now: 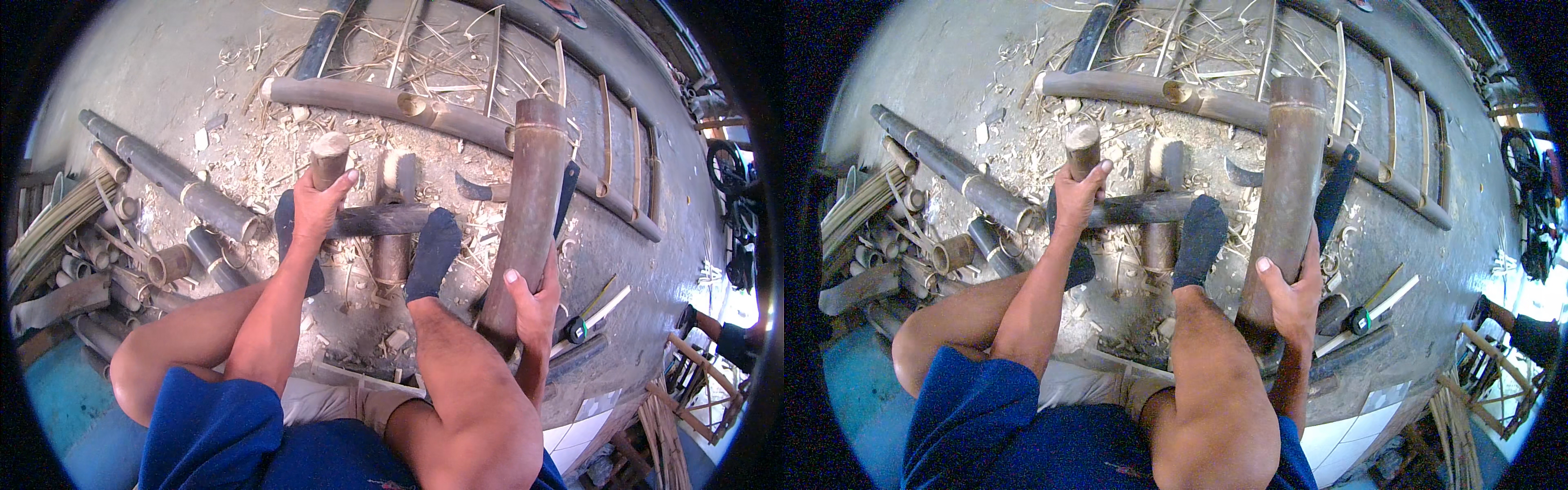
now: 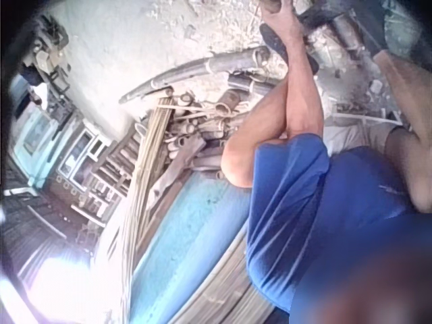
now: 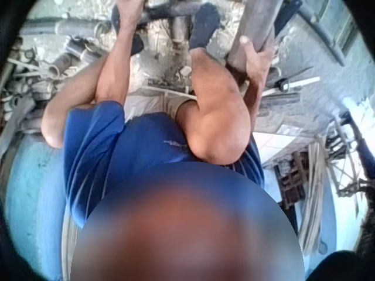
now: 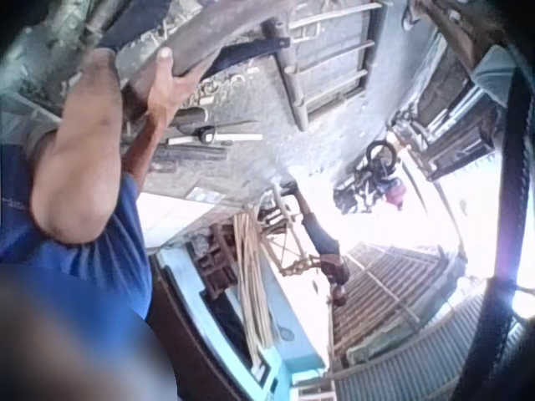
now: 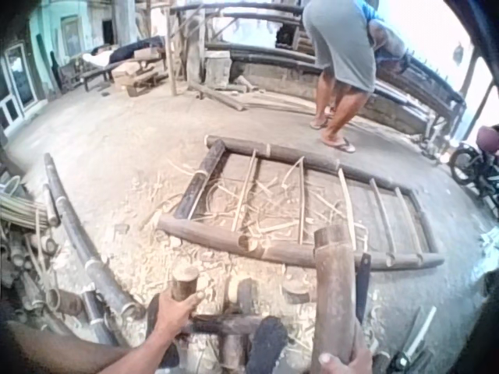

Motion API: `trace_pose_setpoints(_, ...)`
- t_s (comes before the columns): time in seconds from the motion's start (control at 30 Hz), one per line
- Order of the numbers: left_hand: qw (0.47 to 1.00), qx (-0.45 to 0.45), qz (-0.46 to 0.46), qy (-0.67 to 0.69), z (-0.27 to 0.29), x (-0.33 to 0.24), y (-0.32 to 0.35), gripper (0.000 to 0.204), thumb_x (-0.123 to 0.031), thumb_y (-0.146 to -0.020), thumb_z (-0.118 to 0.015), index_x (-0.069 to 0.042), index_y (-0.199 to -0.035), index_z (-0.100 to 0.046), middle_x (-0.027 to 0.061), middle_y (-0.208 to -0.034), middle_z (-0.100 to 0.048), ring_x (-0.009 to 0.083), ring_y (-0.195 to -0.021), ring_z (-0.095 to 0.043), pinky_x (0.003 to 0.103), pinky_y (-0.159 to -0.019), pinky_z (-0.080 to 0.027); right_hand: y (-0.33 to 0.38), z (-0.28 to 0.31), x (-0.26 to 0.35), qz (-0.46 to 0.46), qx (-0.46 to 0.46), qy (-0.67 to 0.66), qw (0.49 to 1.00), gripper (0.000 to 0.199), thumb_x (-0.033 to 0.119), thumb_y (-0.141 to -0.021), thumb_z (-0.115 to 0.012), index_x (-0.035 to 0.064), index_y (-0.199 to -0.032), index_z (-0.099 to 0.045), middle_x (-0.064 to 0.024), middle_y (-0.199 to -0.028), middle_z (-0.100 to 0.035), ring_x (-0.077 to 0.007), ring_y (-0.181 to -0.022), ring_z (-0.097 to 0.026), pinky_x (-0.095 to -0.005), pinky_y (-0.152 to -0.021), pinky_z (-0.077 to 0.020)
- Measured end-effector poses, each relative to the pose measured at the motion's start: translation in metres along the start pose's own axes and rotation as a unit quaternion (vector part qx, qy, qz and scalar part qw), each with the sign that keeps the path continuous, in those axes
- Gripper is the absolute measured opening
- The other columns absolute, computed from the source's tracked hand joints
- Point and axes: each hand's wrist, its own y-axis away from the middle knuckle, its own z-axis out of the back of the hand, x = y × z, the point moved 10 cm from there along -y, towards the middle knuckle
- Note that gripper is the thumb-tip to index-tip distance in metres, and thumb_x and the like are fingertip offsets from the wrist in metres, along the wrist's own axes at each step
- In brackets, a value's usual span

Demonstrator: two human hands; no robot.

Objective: The person sits on the floor and uses a wooden mallet to strike a bamboo piece held between their feet, then uses a chisel to carve the interior. They repeat this process with another bamboo piece.

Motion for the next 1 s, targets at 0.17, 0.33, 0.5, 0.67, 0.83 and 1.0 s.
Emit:
trace_pose_setpoints(0.17,0.998,0.046,-0.018,-0.024,-0.014,-0.013,0.004,0.044,-0.026,-0.082,-0.088,-0.001,-0.113,-0.070,0.0030,-0.096,-0.073,0.0087,-0.083,-0.064,0.027,-0.077,-0.053,-0.007,0.000,0.020,0.019,-0.015,0.026,0.999,0.089,0.018,-0.081,-0.077,0.0009,-0.157,-0.034,-0.0176,-0.142,-0.057,-0.0271,-0.127,-0.057,-0.0405,-0.110,-0.0427)
trace_pose_setpoints(0.33,0.998,0.027,-0.043,-0.026,-0.012,-0.018,0.001,0.034,-0.028,-0.083,-0.087,-0.005,-0.091,-0.064,-0.0031,-0.069,-0.061,0.0047,-0.055,-0.051,0.024,-0.049,-0.041,-0.014,-0.006,0.029,0.011,-0.019,-0.003,1.000,0.093,0.022,-0.078,-0.079,0.0009,-0.157,-0.034,-0.0181,-0.141,-0.057,-0.0281,-0.127,-0.057,-0.0415,-0.110,-0.0432)
trace_pose_setpoints(0.5,0.996,0.060,-0.042,-0.041,-0.015,-0.022,0.001,0.038,-0.029,-0.083,-0.087,-0.003,-0.102,-0.068,0.0005,-0.080,-0.067,0.0075,-0.067,-0.059,0.027,-0.059,-0.048,-0.017,-0.012,0.042,0.020,-0.017,0.012,1.000,0.095,0.023,-0.078,-0.079,0.0026,-0.158,-0.034,-0.0175,-0.142,-0.057,-0.0286,-0.127,-0.058,-0.0423,-0.109,-0.0444)
trace_pose_setpoints(0.67,0.979,0.181,-0.039,-0.086,-0.049,-0.036,0.002,0.055,-0.026,-0.081,-0.087,-0.001,-0.126,-0.068,0.0070,-0.108,-0.074,0.0121,-0.095,-0.066,0.031,-0.088,-0.052,-0.025,-0.030,0.065,0.078,-0.001,0.024,0.997,0.096,0.027,-0.077,-0.082,0.0049,-0.158,-0.034,-0.0216,-0.145,-0.056,-0.0306,-0.129,-0.058,-0.0420,-0.109,-0.0448)
trace_pose_setpoints(0.83,0.939,0.280,0.026,-0.200,-0.071,-0.032,-0.005,0.053,-0.036,-0.081,-0.087,0.001,-0.116,-0.070,0.0056,-0.089,-0.072,0.0118,-0.078,-0.063,0.030,-0.074,-0.052,-0.039,-0.070,0.051,-0.041,0.192,0.261,0.945,0.095,0.026,-0.077,-0.084,0.0098,-0.158,-0.037,-0.0309,-0.145,-0.054,-0.0308,-0.128,-0.062,-0.0398,-0.108,-0.0476)
trace_pose_setpoints(1.0,0.928,0.284,-0.024,-0.238,-0.078,-0.033,-0.005,0.057,-0.041,-0.080,-0.087,-0.001,-0.117,-0.071,0.0078,-0.089,-0.073,0.0146,-0.080,-0.065,0.033,-0.076,-0.053,-0.058,-0.033,0.094,0.129,-0.017,0.023,0.991,0.091,0.021,-0.081,-0.077,0.0070,-0.159,-0.032,-0.0205,-0.127,-0.067,-0.0305,-0.105,-0.069,-0.0412,-0.093,-0.0558)
